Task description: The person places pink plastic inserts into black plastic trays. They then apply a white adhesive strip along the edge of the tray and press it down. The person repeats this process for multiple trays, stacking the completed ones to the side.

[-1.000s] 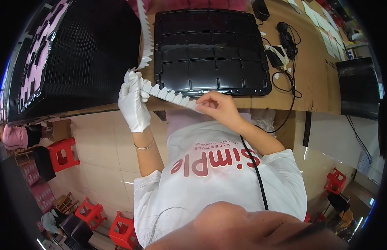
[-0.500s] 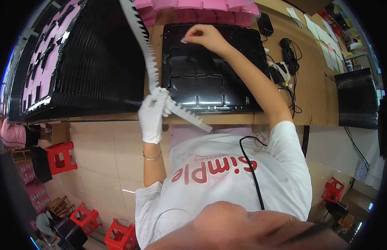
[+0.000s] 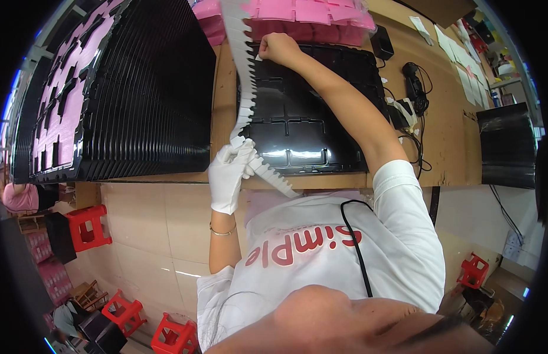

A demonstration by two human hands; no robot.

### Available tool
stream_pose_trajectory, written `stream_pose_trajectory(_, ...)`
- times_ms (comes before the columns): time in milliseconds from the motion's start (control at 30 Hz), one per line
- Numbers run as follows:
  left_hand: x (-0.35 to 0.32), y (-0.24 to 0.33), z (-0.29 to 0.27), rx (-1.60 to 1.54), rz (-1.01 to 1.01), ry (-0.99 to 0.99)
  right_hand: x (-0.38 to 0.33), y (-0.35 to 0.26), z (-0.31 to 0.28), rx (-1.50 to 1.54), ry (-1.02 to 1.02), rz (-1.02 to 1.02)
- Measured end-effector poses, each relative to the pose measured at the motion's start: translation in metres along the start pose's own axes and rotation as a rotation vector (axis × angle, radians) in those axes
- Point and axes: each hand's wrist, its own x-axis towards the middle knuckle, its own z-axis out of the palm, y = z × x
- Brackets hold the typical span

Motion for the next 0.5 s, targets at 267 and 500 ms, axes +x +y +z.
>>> stream_pose_trajectory(267,0.003,0.001,-0.001,-0.069,0.030,0.076,-0.081,-0.005,-0.024,1.101,-0.108,0.140)
stream_pose_trajectory(500,0.001,0.003,-0.006,-0.127,0.088,0.158,-0.225,-0.078,-0.049,1.162,-0.429,0.332)
